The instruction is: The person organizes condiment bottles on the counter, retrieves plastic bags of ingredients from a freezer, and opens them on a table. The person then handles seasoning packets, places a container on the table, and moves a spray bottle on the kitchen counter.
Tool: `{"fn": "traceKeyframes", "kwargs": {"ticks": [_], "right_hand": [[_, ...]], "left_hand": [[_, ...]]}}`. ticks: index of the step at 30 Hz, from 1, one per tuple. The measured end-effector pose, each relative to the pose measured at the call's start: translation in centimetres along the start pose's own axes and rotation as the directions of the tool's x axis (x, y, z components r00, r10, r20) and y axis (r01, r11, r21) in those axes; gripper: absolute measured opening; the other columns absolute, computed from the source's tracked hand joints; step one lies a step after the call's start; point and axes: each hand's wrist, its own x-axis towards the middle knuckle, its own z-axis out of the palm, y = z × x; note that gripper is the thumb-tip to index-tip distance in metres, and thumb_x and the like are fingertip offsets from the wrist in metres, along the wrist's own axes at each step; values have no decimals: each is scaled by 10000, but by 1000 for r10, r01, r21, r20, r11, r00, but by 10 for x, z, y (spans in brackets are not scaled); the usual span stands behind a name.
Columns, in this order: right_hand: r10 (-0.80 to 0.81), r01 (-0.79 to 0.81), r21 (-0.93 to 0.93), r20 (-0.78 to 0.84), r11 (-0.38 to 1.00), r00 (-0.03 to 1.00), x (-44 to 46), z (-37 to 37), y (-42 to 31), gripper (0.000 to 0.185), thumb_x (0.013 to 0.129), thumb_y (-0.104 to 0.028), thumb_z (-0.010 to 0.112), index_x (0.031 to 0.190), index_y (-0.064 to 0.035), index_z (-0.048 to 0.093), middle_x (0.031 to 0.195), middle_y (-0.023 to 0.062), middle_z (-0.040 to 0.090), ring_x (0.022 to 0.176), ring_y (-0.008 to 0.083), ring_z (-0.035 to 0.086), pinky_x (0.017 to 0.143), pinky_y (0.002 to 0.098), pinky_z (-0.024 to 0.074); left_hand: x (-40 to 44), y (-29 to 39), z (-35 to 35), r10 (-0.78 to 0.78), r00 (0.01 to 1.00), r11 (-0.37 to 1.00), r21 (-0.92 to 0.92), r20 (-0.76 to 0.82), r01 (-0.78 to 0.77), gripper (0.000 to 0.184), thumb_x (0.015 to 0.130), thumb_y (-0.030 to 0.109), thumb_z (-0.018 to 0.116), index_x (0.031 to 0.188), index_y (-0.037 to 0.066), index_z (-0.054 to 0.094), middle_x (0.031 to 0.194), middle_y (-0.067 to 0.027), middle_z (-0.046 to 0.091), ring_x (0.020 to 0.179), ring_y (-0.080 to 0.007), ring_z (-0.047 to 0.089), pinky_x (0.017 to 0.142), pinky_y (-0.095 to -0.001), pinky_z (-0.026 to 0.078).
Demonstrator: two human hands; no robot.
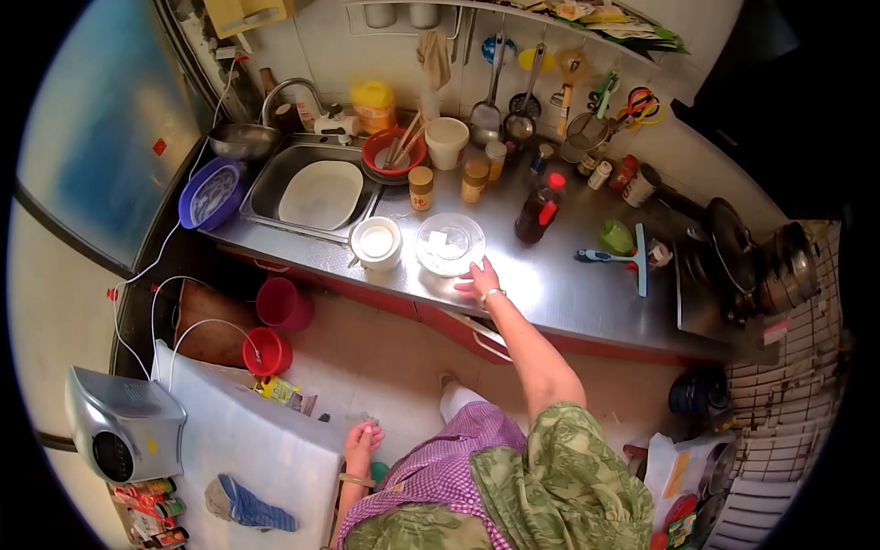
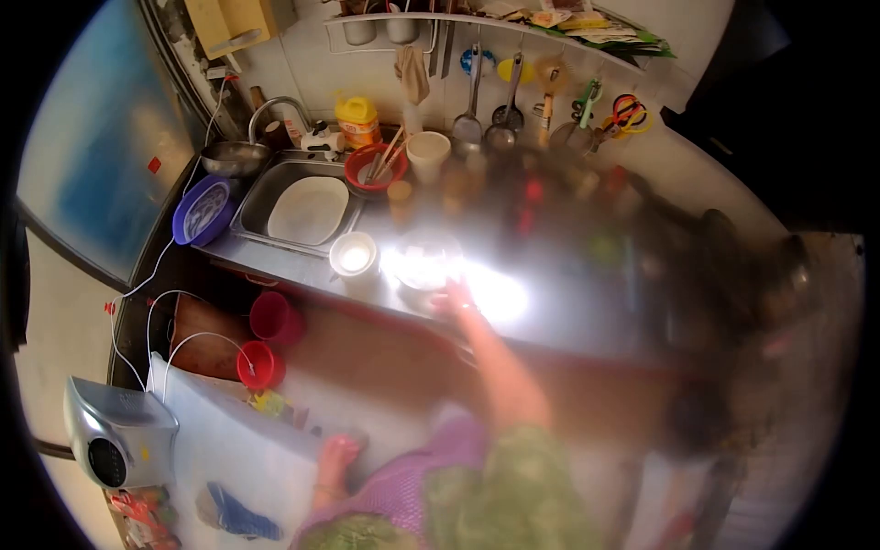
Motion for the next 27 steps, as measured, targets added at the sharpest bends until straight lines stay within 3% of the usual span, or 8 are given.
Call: {"fn": "traceKeyframes", "kwargs": {"ticks": [2,6,9,12,16,19,24,27], "right_hand": [[-329,227,-416,-193,881,925,22,-35,-4,577,938,-199,555,1390,-55,226,1000,157,636,716,274,676,483,340,547],[-955,192,-935,-285,297,85,19,-122,-77,413,847,-162,700,1199,-46,518,941,51,630,703,151,646,468,285,507],[-690,448,-542,-415,711,593,75,-169,-73,361,846,-158,703,1155,-38,560,960,61,654,713,152,659,496,270,514],[-305,330,-5,-396,944,866,51,-155,-115,331,846,-164,709,1122,-24,590,964,72,673,714,154,671,516,257,517],[-340,406,78,-416,910,843,35,-168,-122,230,770,-83,718,987,-29,663,800,43,664,631,116,620,512,238,494],[-491,448,-202,-387,871,780,16,-193,-111,202,805,-62,694,994,6,672,824,38,660,706,117,613,640,236,489],[-522,523,-448,138,725,842,-83,-160,-121,45,885,-67,613,889,-24,625,707,-24,553,600,48,467,540,197,357],[-408,541,-460,360,705,839,-109,-132,-88,58,883,-77,605,839,-46,584,701,-18,570,596,39,474,538,185,355]], "left_hand": [[11,15,17,6,1000,1000,3,19,-6,263,983,242,540,1180,74,586,1036,-72,675,889,-140,665,743,-255,501],[40,1,19,-21,999,999,-36,-46,20,278,984,245,537,1197,72,582,1045,-77,672,891,-144,668,750,-248,500],[51,2,29,-101,991,995,7,-84,102,291,983,249,541,1207,67,579,1048,-81,670,882,-147,668,755,-249,500],[50,36,71,-61,998,998,24,-5,61,307,979,255,550,1212,56,575,1040,-85,669,874,-155,667,752,-256,504],[58,51,90,-14,995,996,88,101,5,317,977,257,558,1204,37,577,1019,-85,666,884,-158,660,746,-252,509],[57,40,76,3,997,992,124,82,-13,306,977,250,561,1180,23,588,1002,-84,663,905,-151,654,761,-259,516],[42,-3,59,231,965,881,448,-124,-154,277,928,250,610,1126,58,631,991,-89,685,887,-181,664,814,-317,530],[30,-12,72,186,973,922,366,-139,-124,294,915,272,613,1102,46,633,999,-114,688,900,-218,664,839,-340,521]]}}
